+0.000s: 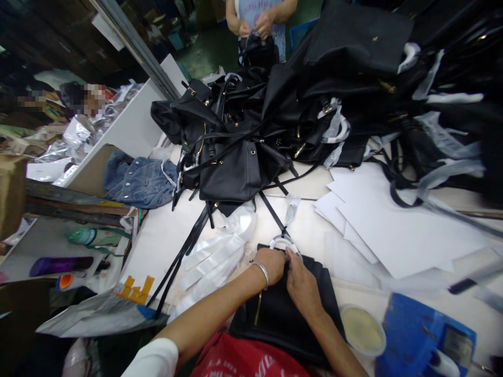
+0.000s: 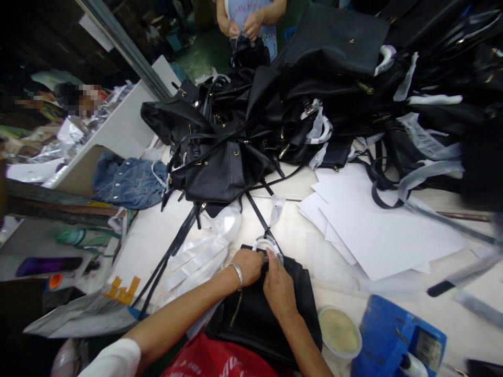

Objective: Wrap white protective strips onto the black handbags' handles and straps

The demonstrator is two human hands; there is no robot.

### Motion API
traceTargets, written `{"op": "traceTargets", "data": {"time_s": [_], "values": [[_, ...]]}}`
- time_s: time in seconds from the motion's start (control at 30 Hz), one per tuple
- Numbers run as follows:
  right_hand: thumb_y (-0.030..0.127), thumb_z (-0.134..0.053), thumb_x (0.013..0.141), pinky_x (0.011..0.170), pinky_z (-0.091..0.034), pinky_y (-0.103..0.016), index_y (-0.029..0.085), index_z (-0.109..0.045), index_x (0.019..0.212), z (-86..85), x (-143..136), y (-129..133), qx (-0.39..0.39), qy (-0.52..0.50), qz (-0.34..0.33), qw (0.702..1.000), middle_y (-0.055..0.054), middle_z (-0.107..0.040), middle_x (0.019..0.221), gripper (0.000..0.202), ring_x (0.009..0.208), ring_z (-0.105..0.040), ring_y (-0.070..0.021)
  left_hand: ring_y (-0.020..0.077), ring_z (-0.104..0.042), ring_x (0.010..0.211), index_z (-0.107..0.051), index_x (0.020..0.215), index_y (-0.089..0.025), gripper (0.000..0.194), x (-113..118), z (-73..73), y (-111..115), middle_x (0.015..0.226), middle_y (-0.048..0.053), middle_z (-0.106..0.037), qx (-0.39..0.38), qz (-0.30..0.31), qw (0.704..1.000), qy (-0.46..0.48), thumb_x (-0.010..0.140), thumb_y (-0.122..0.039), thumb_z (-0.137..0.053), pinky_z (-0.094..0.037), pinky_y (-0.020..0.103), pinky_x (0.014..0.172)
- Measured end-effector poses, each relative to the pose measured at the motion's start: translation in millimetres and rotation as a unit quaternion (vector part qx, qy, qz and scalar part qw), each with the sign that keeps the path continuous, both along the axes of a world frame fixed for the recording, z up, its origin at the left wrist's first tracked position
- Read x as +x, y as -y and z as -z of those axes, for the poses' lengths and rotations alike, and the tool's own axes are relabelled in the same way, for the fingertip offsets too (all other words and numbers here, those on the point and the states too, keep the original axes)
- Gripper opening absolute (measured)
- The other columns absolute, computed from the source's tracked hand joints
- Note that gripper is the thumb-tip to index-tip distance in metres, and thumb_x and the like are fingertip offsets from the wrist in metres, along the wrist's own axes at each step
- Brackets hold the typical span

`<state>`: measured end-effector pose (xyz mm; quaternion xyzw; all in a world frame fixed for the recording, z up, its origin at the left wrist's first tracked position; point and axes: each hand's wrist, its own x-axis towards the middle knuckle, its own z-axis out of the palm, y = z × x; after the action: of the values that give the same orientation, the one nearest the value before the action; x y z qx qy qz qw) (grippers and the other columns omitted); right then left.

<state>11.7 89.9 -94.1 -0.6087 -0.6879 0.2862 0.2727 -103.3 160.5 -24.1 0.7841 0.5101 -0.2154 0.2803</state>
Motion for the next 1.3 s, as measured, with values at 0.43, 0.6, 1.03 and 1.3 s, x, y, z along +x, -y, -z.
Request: {"op": "traceTargets", "data": {"time_s": [0.43, 0.6, 1.03, 1.3], "values": [[0.006, -0.04, 0.08, 0.089, -0.044, -0.036, 0.024, -0.026, 0.141, -12.3, 10, -29, -0.018, 0.073, -0.179, 0.981, -0.007, -0.056, 0.122, 0.065, 0.106, -0.052, -0.0207, 0.0182, -0.061, 0.069, -0.069, 0.082, -0.011, 0.035, -30, 35.3, 0, 0.075, 0.011, -0.068, -0.012, -0.174, 0.98, 0.099, 0.086, -0.032, -0.042, -0.04, 0.026, 0.063], [0.009, -0.044, 0.08, 0.094, -0.04, -0.042, 0.02, -0.026, 0.142, -35.0, 7, -25, 0.048, 0.114, -0.203, 0.971, -0.01, -0.051, 0.13, 0.065, 0.116, -0.046, -0.0243, 0.0175, -0.059, 0.074, -0.068, 0.083, -0.01, 0.03, -31, 39.3, 0, 0.08, 0.013, -0.066, -0.033, -0.229, 0.962, 0.145, 0.083, -0.031, -0.046, -0.04, 0.027, 0.067], [0.004, -0.042, 0.082, 0.072, -0.047, -0.034, 0.017, -0.04, 0.131, -54.5, -39, 19, 0.142, 0.201, -0.349, 0.904, -0.015, -0.052, 0.127, 0.051, 0.086, -0.059, -0.02, 0.0122, -0.047, 0.042, -0.057, 0.055, -0.014, 0.016, -37, 51.8, -23, 0.04, -0.003, -0.048, -0.27, -0.316, 0.886, 0.207, 0.063, -0.024, -0.067, -0.042, 0.025, 0.047], [0.009, -0.041, 0.085, 0.069, -0.046, -0.028, 0.021, -0.048, 0.124, -60.3, -36, -3, 0.091, 0.207, -0.267, 0.937, -0.011, -0.057, 0.118, 0.042, 0.074, -0.058, -0.016, 0.0118, -0.055, 0.063, -0.059, 0.083, -0.014, 0.026, -68, 16.4, 7, 0.07, 0.001, -0.061, -0.156, -0.388, 0.851, 0.318, 0.08, -0.039, -0.053, -0.045, 0.023, 0.061]]}}
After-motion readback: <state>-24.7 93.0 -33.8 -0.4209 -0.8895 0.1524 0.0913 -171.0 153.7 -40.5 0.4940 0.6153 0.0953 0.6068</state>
